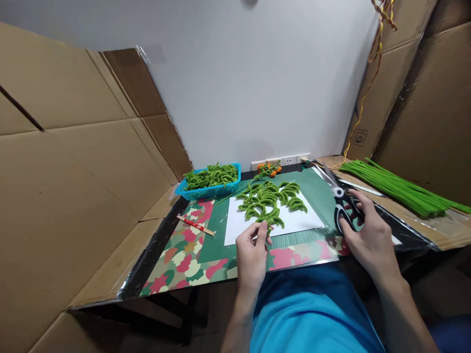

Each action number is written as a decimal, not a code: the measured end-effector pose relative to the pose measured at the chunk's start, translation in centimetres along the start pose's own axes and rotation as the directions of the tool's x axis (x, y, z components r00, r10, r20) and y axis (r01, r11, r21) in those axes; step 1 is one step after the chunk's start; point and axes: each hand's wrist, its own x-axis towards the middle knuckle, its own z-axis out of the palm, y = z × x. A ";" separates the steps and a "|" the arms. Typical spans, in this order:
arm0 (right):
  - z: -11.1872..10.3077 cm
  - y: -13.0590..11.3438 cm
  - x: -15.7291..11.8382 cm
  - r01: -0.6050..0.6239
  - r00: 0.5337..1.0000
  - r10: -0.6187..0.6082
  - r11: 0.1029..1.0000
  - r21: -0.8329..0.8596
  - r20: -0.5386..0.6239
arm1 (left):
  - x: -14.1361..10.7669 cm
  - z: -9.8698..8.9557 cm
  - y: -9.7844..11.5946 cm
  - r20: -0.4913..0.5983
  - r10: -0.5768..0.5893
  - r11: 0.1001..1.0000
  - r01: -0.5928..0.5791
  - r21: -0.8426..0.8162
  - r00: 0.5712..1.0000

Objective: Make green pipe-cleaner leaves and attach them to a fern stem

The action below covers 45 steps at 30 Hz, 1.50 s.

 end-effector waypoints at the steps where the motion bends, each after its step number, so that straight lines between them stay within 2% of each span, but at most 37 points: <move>1: 0.0 0.6 0.1 -0.011 1.000 0.011 1.000 -0.008 0.010 | 0.1 0.0 0.0 0.001 0.007 1.000 -0.007 0.020 1.000; 7: 0.5 2.7 -0.1 0.047 0.995 -0.039 0.995 -0.089 0.092 | 0.3 0.0 0.0 -0.026 0.070 0.983 -0.064 0.171 0.997; 11: 0.9 2.6 -0.2 0.060 0.995 -0.045 0.985 -0.162 0.091 | 0.2 -0.1 0.1 0.045 0.171 0.928 -0.177 0.327 0.984; 13: 0.9 2.2 -0.1 0.039 0.997 -0.026 0.981 -0.191 0.071 | 0.2 -0.1 0.2 0.066 0.208 0.910 -0.218 0.352 0.976; 16: 0.9 1.7 0.0 -0.066 0.997 0.070 0.977 -0.204 0.014 | 0.2 0.0 0.3 0.073 0.206 0.917 -0.219 0.334 0.976; 18: 1.0 1.7 0.0 -0.092 0.996 0.092 0.975 -0.200 -0.010 | 0.2 0.0 0.2 0.072 0.186 0.929 -0.199 0.311 0.980; 23: 1.2 2.6 0.0 0.078 0.997 -0.074 0.971 -0.226 0.027 | 0.2 -0.1 -0.2 0.088 0.156 0.949 -0.174 0.262 0.984; 26: 1.0 3.2 0.2 0.124 0.992 -0.107 0.944 -0.307 0.070 | 0.2 -0.1 -0.2 0.081 0.171 0.946 -0.187 0.267 0.982; 34: 0.3 4.2 1.5 0.178 0.973 -0.081 0.858 -0.482 0.216 | 0.0 0.0 -0.1 0.076 0.183 0.947 -0.196 0.255 0.980; 40: 0.2 5.0 2.5 0.224 0.958 -0.099 0.846 -0.485 0.269 | -0.3 0.2 -0.4 0.091 0.180 0.953 -0.197 0.230 0.979; 45: 0.3 5.7 3.2 0.248 0.922 -0.051 0.840 -0.483 0.384 | -0.4 0.0 -0.4 0.092 0.229 0.931 -0.246 0.269 0.969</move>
